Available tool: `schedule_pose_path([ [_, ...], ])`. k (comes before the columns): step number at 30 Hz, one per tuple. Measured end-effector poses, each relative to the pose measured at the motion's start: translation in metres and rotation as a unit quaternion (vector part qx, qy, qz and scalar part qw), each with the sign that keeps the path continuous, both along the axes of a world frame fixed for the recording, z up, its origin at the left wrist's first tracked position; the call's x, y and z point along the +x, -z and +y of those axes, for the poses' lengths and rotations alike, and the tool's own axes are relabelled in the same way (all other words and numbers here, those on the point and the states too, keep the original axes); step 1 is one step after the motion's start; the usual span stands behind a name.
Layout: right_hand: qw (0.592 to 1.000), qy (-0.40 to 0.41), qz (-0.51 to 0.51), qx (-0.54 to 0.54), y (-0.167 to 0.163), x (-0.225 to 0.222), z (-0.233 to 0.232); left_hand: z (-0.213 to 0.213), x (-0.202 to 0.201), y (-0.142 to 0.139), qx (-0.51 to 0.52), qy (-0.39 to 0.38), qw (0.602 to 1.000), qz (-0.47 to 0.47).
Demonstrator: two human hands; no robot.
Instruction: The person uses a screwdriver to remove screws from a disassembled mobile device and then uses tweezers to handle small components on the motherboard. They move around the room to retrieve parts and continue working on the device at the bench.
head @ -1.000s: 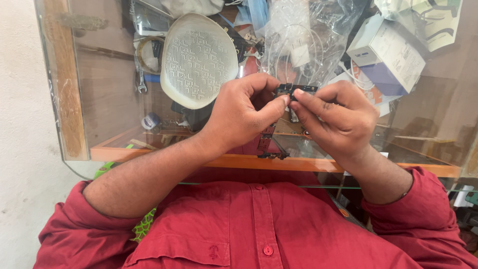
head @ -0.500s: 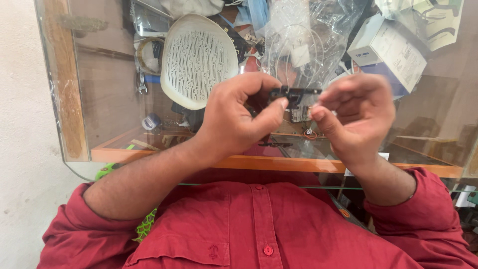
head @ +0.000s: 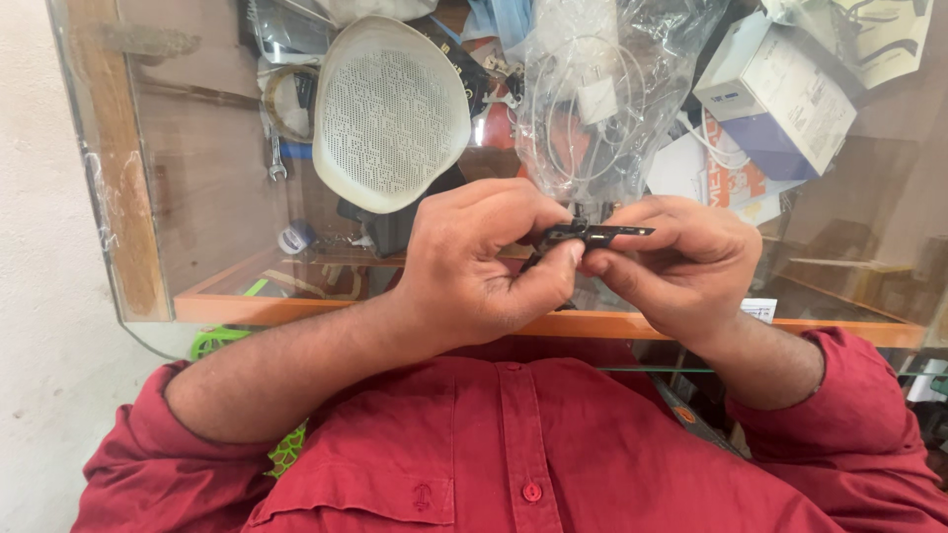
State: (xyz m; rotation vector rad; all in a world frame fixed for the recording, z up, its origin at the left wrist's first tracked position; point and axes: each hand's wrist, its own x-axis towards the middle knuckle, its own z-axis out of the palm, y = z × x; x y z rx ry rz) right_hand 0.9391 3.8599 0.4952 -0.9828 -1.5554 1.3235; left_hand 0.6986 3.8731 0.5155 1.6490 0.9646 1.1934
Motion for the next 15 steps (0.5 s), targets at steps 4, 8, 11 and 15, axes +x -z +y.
schedule_pose_path([
  [4, 1.000, 0.001, 0.017, -0.022, -0.002, 0.002, 0.001, 0.002, 0.000, -0.001, -0.021, 0.012, 1.000, -0.008],
  [8, 1.000, 0.010, 0.016, -0.021, 0.001, 0.004, 0.002, 0.005, 0.003, -0.004, -0.023, 0.006, 1.000, -0.012],
  [11, 1.000, 0.015, 0.010, -0.025, 0.003, 0.005, 0.003, 0.007, 0.005, -0.009, -0.038, 0.005, 0.999, -0.003],
  [15, 0.987, 0.060, 0.092, -0.119, 0.007, 0.004, 0.001, 0.007, 0.006, -0.010, -0.204, 0.008, 0.977, -0.054],
])
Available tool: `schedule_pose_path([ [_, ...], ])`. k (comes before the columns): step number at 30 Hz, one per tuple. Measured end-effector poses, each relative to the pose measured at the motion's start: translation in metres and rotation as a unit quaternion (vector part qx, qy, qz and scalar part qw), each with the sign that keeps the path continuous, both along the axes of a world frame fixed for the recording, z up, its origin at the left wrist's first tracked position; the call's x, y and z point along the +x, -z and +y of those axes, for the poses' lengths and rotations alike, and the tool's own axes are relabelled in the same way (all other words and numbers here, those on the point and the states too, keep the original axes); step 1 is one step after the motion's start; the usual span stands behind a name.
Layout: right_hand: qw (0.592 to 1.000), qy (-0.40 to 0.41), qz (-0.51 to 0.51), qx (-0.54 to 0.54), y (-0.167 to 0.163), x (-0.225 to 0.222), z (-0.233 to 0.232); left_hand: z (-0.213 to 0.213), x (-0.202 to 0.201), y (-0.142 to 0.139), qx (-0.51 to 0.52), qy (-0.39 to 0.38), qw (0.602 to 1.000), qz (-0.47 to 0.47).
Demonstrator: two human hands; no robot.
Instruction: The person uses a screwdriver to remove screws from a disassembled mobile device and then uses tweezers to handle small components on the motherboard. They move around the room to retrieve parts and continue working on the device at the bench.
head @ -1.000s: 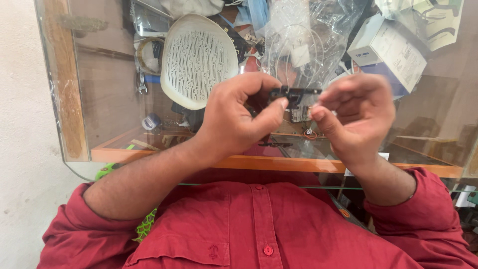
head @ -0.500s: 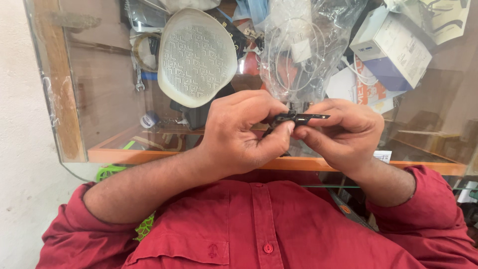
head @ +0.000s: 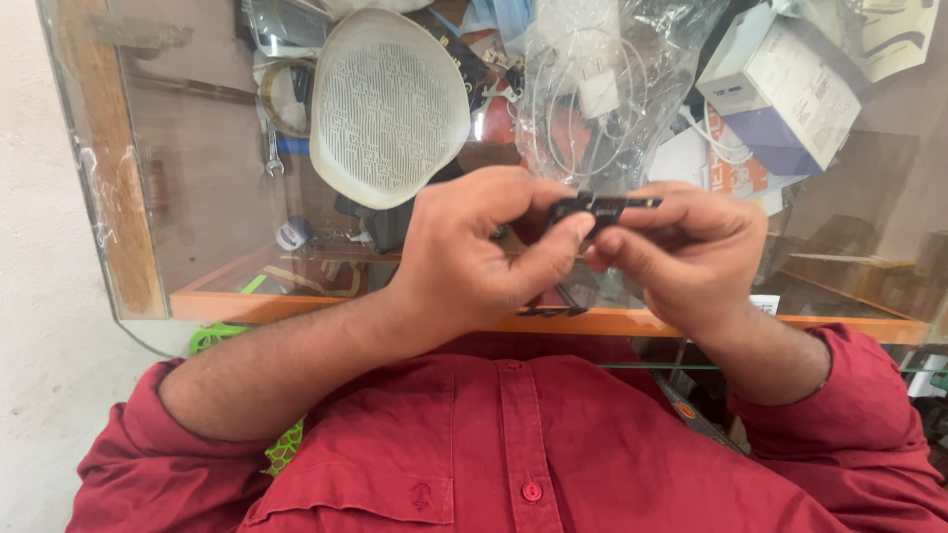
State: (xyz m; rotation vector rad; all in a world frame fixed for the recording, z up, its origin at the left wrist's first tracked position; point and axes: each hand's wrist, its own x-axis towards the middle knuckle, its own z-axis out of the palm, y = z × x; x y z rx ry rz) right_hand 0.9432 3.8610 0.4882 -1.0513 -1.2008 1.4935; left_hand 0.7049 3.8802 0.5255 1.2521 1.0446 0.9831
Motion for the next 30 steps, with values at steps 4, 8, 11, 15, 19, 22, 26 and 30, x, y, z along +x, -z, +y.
schedule_pose_path([
  [4, 0.994, 0.026, 0.079, -0.072, 0.003, -0.001, 0.001, 0.002, -0.001, 0.011, -0.012, 0.012, 0.999, -0.035],
  [8, 0.995, -0.011, 0.052, -0.080, 0.002, -0.002, 0.005, 0.008, -0.003, 0.023, -0.099, -0.027, 0.990, -0.100],
  [11, 0.993, -0.040, 0.029, -0.103, -0.002, -0.002, 0.007, 0.019, -0.009, 0.031, -0.112, -0.069, 0.977, -0.169],
  [15, 0.989, -0.093, -0.023, -0.109, -0.009, -0.004, 0.007, 0.026, -0.017, 0.037, -0.056, -0.100, 0.974, -0.195],
  [19, 0.986, -0.143, -0.007, -0.085, -0.011, -0.003, 0.009, 0.029, -0.024, 0.041, -0.025, -0.125, 0.976, -0.179],
  [22, 0.982, -0.171, -0.005, -0.080, -0.011, -0.002, 0.010, 0.034, -0.029, 0.043, -0.009, -0.137, 0.971, -0.198],
  [26, 0.981, -0.177, -0.049, -0.056, -0.012, -0.003, 0.009, 0.039, -0.032, 0.046, -0.004, -0.158, 0.969, -0.190],
  [30, 0.980, -0.184, -0.071, -0.025, -0.014, -0.004, 0.009, 0.038, -0.032, 0.047, -0.017, -0.174, 0.969, -0.173],
])
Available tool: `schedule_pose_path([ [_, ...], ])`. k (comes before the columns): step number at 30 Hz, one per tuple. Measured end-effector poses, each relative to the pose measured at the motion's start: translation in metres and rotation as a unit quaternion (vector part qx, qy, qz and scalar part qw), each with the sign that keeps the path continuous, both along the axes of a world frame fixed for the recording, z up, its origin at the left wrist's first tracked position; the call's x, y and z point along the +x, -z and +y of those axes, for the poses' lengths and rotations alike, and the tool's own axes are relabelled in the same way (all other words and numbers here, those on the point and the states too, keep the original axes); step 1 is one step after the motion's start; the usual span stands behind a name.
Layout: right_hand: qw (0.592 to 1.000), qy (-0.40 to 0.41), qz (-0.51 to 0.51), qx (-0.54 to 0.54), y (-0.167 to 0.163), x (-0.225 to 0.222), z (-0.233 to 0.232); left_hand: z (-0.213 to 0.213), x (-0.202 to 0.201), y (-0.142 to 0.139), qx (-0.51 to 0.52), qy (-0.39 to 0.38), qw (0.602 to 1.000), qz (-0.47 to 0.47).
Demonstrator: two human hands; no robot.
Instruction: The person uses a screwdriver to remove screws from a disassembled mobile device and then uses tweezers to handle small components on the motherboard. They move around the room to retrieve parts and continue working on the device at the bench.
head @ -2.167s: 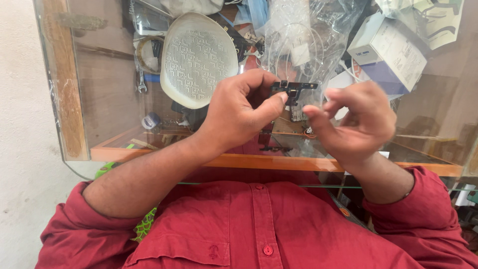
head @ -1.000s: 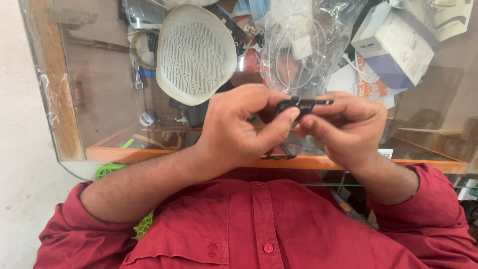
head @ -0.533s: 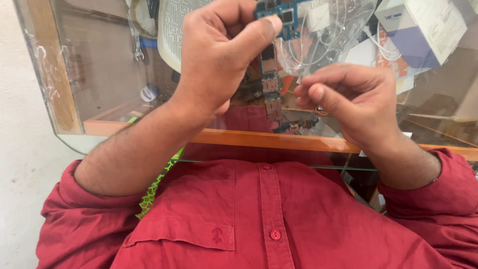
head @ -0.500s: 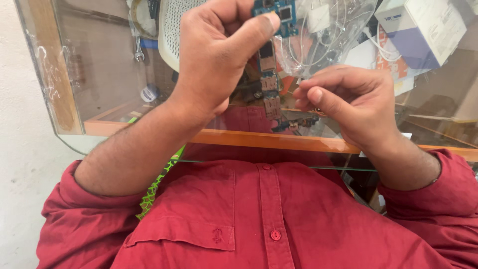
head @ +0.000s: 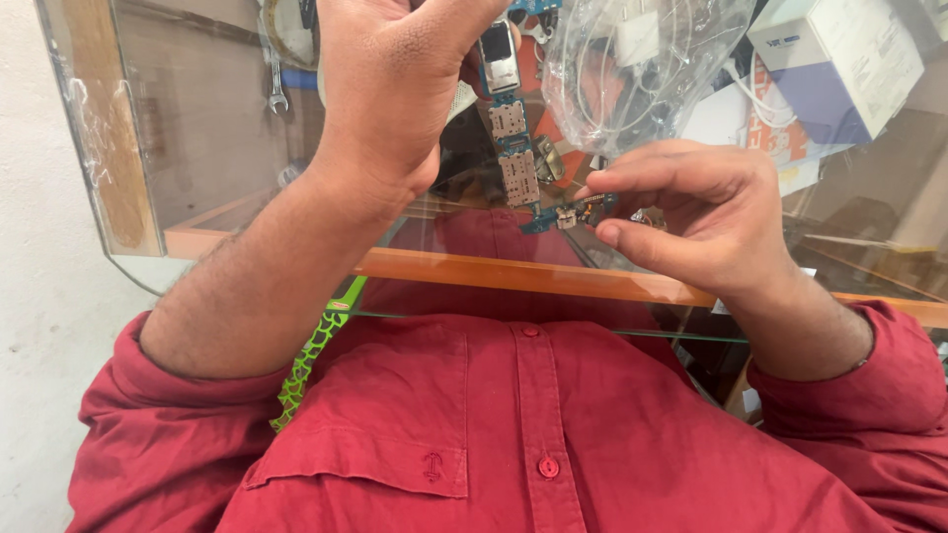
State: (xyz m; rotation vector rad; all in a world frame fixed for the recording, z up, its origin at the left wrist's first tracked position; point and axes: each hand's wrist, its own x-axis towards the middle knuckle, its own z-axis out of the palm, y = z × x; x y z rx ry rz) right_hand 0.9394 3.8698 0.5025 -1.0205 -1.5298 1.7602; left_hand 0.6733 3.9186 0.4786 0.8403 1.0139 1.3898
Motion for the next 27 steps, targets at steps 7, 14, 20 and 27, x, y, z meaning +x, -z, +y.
schedule_pose_path([
  [7, 1.000, -0.001, 0.021, -0.006, -0.0022, -0.0032, 0.0014, -0.0015, -0.0024, 0.0013, 0.027, 0.002, 1.000, 0.000],
  [14, 1.000, -0.005, 0.011, 0.017, -0.0012, -0.0049, 0.0014, -0.0033, -0.0046, 0.0030, 0.015, 0.012, 1.000, -0.014],
  [20, 1.000, 0.003, 0.007, 0.023, -0.0002, -0.0027, 0.0003, -0.0021, -0.0018, 0.0035, 0.015, 0.008, 1.000, -0.015],
  [27, 1.000, 0.003, 0.011, 0.017, -0.0009, -0.0035, -0.0002, -0.0032, -0.0034, 0.0013, 0.013, 0.008, 1.000, -0.013],
])
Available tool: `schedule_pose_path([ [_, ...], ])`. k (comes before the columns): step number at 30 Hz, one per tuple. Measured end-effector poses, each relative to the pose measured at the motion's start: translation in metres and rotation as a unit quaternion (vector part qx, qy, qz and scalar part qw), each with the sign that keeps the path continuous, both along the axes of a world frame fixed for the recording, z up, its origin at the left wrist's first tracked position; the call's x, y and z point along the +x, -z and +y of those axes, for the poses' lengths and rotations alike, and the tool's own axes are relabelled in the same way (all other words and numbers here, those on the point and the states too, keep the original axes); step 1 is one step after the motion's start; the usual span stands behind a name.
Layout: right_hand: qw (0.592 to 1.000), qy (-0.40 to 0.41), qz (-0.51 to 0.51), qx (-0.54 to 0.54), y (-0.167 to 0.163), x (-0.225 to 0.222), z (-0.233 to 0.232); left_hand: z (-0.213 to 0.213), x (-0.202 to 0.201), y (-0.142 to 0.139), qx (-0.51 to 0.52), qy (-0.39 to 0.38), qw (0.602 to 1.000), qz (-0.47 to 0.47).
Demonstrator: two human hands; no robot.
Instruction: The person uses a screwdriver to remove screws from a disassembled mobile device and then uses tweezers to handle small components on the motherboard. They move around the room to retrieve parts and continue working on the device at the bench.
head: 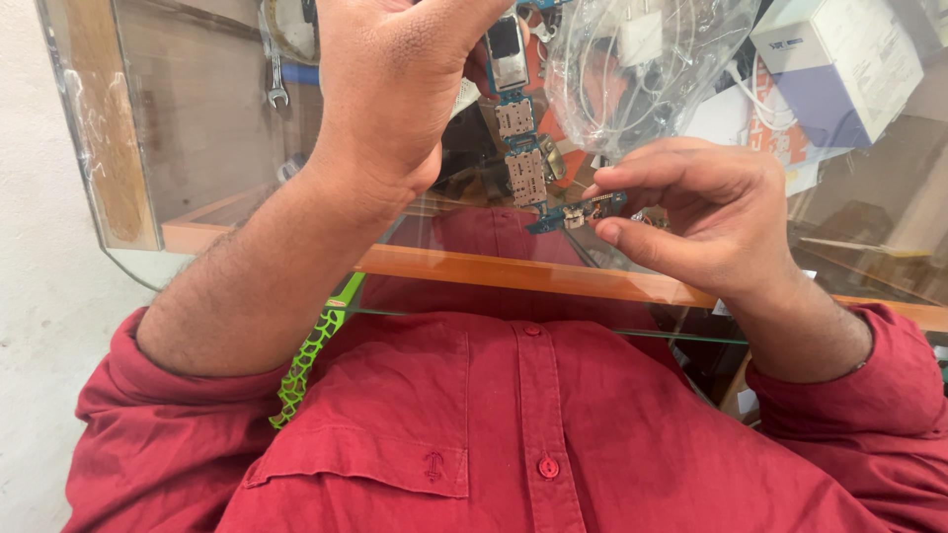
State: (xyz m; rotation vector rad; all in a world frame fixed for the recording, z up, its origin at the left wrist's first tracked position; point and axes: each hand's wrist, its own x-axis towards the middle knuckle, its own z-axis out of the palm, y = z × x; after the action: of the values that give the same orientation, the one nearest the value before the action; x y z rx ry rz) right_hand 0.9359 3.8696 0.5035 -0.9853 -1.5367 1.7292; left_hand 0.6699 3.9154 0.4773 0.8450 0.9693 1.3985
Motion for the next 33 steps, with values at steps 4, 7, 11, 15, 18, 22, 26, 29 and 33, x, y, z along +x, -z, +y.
schedule_pose_path([
  [4, 1.000, -0.002, 0.002, -0.001, -0.001, -0.001, 0.001, 0.000, -0.001, 0.000, -0.009, 0.001, 1.000, -0.002],
  [7, 1.000, -0.003, -0.003, 0.004, -0.001, -0.001, 0.001, 0.000, -0.001, 0.000, 0.002, 0.005, 1.000, -0.013],
  [11, 1.000, -0.006, -0.005, 0.013, -0.001, -0.001, 0.002, 0.000, -0.001, 0.000, -0.014, 0.003, 1.000, -0.001],
  [15, 1.000, -0.004, -0.002, 0.004, 0.000, 0.000, 0.000, -0.002, -0.001, 0.000, -0.008, 0.002, 1.000, 0.005],
  [18, 1.000, -0.002, -0.003, 0.001, 0.000, 0.000, 0.000, -0.002, 0.000, 0.002, -0.010, 0.009, 1.000, -0.001],
  [22, 1.000, -0.005, -0.006, 0.011, -0.004, -0.003, 0.001, -0.002, 0.000, 0.002, -0.008, 0.011, 1.000, 0.000],
  [26, 0.995, -0.012, -0.047, 0.091, -0.010, -0.009, 0.005, -0.001, 0.001, -0.006, -0.015, 0.008, 1.000, 0.013],
  [29, 0.962, -0.037, -0.131, 0.237, -0.015, -0.016, 0.007, -0.005, 0.001, -0.018, -0.019, 0.009, 1.000, 0.019],
  [33, 0.954, -0.062, -0.102, 0.275, -0.019, -0.019, 0.008, -0.016, 0.001, -0.034, -0.060, 0.022, 0.997, -0.032],
])
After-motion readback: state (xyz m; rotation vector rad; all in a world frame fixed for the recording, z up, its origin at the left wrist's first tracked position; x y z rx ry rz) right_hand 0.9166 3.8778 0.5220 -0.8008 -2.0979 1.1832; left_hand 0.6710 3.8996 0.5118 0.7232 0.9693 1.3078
